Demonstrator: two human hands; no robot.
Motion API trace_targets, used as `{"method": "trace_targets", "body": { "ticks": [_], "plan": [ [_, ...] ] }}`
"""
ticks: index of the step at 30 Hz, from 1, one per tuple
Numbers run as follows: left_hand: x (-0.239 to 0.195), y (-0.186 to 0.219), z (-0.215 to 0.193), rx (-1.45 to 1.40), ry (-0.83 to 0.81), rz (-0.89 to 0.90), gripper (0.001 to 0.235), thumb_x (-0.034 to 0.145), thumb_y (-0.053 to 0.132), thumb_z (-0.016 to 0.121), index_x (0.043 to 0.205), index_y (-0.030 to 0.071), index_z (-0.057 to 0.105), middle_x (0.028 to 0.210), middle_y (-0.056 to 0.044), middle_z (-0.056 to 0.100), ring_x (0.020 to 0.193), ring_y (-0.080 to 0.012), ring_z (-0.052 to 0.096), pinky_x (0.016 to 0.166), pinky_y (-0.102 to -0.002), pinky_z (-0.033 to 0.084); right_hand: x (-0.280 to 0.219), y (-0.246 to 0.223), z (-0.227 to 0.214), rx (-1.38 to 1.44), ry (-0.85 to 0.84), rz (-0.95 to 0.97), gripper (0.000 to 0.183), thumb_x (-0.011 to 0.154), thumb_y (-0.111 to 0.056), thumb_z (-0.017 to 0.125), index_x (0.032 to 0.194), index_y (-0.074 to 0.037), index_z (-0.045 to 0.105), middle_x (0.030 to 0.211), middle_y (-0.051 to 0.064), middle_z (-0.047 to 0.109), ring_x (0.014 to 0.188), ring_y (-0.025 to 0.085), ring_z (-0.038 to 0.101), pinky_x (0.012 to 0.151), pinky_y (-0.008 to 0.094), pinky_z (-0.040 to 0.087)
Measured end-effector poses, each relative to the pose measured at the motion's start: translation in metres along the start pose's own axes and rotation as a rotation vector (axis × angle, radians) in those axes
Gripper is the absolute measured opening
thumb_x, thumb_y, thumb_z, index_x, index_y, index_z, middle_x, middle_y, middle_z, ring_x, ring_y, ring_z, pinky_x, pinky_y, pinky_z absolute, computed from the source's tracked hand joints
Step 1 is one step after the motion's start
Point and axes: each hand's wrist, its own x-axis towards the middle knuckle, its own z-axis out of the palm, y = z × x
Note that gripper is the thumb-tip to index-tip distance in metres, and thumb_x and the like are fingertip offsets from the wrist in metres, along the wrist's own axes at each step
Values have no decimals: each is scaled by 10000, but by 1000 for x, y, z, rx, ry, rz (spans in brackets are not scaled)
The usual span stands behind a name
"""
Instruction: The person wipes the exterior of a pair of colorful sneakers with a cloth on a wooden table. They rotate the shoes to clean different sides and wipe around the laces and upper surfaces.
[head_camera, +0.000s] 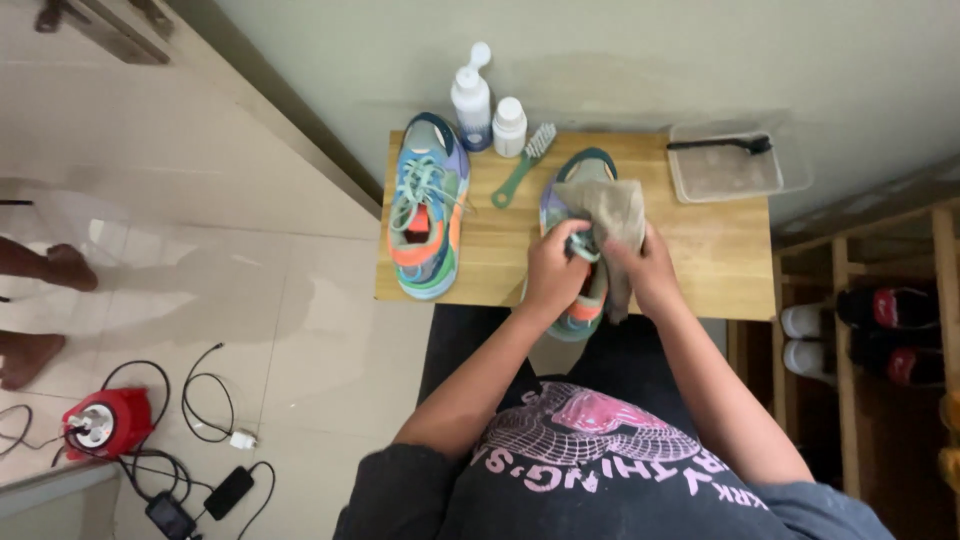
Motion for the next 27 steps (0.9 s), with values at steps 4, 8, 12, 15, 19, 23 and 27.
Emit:
{"method": "trace_targets", "body": {
  "ticks": [4,8,12,15,19,23,27],
  "plan": [
    [-10,-9,-27,96,-61,-100,432,787,150,697,1215,204,722,1101,-139,755,1097,-367,698,935,-470,590,-29,-46,2,-442,-122,115,1049,502,-383,1008,1412,-219,513,1378,170,621,1321,391,547,1092,536,464],
    [-18,-39,-44,295,-149,-33,512,793,367,734,1265,177,672,1098,-135,678,1074,-367,675,925,-488,562,-29,-29,3,-564,-64,214,950,547,-278,909,1401,-259,495,1291,216,661,1265,412,594,1066,529,480],
    [-28,-19,-61,262,-283,-203,507,816,476,759,1218,175,697,996,-106,697,992,-345,705,871,-460,567,-28,9,-5,-242,73,107,775,591,-87,776,1341,-145,589,1219,244,673,1237,411,607,993,547,467],
    [-31,5,-80,339,-286,-294,426,844,456,734,1227,289,652,917,-34,721,902,-288,742,832,-421,576,-21,38,-4,180,154,26,691,574,37,720,1238,-109,597,1085,95,678,997,257,639,836,431,524],
    [-25,-14,-73,581,-91,121,212,876,396,681,1040,263,662,828,-11,627,838,-282,709,734,-405,570,0,78,1,488,111,55,699,586,116,673,1251,-58,543,1055,122,661,901,271,669,713,415,555],
    [-21,-19,-66,587,-53,396,178,811,260,726,876,142,610,1124,-86,561,1094,-379,587,900,-463,504,17,98,1,440,66,54,684,646,94,693,1300,-60,568,1086,116,660,928,262,676,704,409,558],
    [-34,10,-59,395,-93,511,227,834,224,683,888,39,561,1391,-279,472,1210,-531,534,965,-552,480,18,94,-10,193,74,83,630,740,-40,755,1347,-81,591,1152,151,671,1040,291,662,791,487,538]
  ]
}}
